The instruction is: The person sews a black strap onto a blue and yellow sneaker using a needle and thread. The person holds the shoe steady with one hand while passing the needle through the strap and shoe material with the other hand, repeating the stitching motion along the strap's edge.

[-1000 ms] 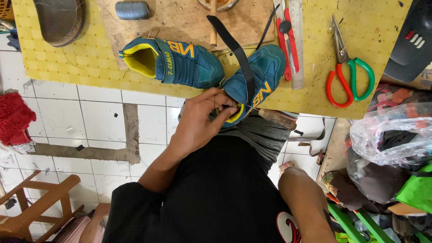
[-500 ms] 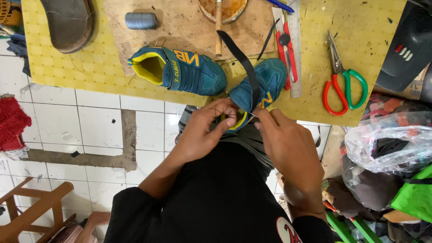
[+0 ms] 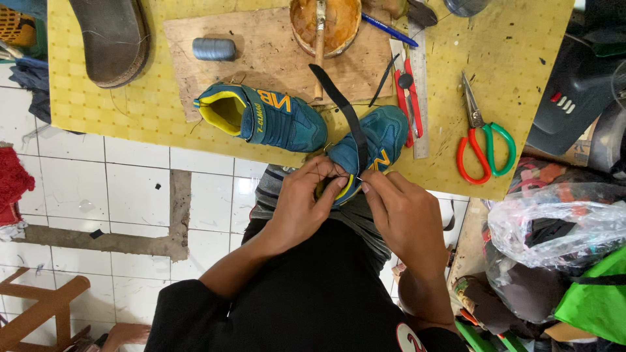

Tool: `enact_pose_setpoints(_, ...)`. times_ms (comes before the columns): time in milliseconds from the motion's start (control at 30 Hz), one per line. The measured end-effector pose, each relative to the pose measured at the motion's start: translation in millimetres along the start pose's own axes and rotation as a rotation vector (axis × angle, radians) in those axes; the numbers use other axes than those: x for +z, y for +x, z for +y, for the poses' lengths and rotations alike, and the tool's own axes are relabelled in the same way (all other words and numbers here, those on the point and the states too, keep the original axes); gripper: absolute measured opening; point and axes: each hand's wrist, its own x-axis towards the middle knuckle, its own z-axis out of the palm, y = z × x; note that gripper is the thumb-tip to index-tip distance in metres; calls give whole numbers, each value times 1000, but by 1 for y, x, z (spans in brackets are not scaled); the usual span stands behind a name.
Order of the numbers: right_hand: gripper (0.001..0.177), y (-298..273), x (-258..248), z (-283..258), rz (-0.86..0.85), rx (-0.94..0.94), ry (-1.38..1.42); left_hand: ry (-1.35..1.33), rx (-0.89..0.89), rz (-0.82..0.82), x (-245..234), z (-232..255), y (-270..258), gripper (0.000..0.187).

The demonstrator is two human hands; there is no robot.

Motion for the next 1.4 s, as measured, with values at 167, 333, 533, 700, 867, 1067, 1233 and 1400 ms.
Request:
enact_pose_setpoints(167, 12, -4, 3, 13, -52, -41, 52, 3, 20, 39, 14, 10, -4, 12)
enact_pose_setpoints(333, 11, -2, 3, 5, -47, -32, 120, 28, 70, 33, 15, 15, -3, 14)
enact_pose_setpoints(533, 8, 0, 10, -6, 68, 57, 277, -1, 117, 134, 17, -7, -11, 9)
enact_pose_setpoints(700, 10, 2, 15, -3, 80, 60, 259, -143, 36, 185, 15, -18, -11, 10)
enact_pose_setpoints(867, 10, 3, 9, 1, 18, 93, 196, -156, -5, 147, 11, -19, -8, 7)
enact_pose_setpoints(1067, 15, -7, 7, 17, 113, 108, 543, -72, -60, 82, -3, -15, -5, 8)
enact_pose_setpoints(1233, 17, -13, 39, 21, 41, 140, 1300, 23, -3, 90, 1, -1, 1, 5)
enact_pose_setpoints(1400, 16, -12, 51, 12, 344, 208, 1249, 87, 29, 130, 5, 5, 2, 3)
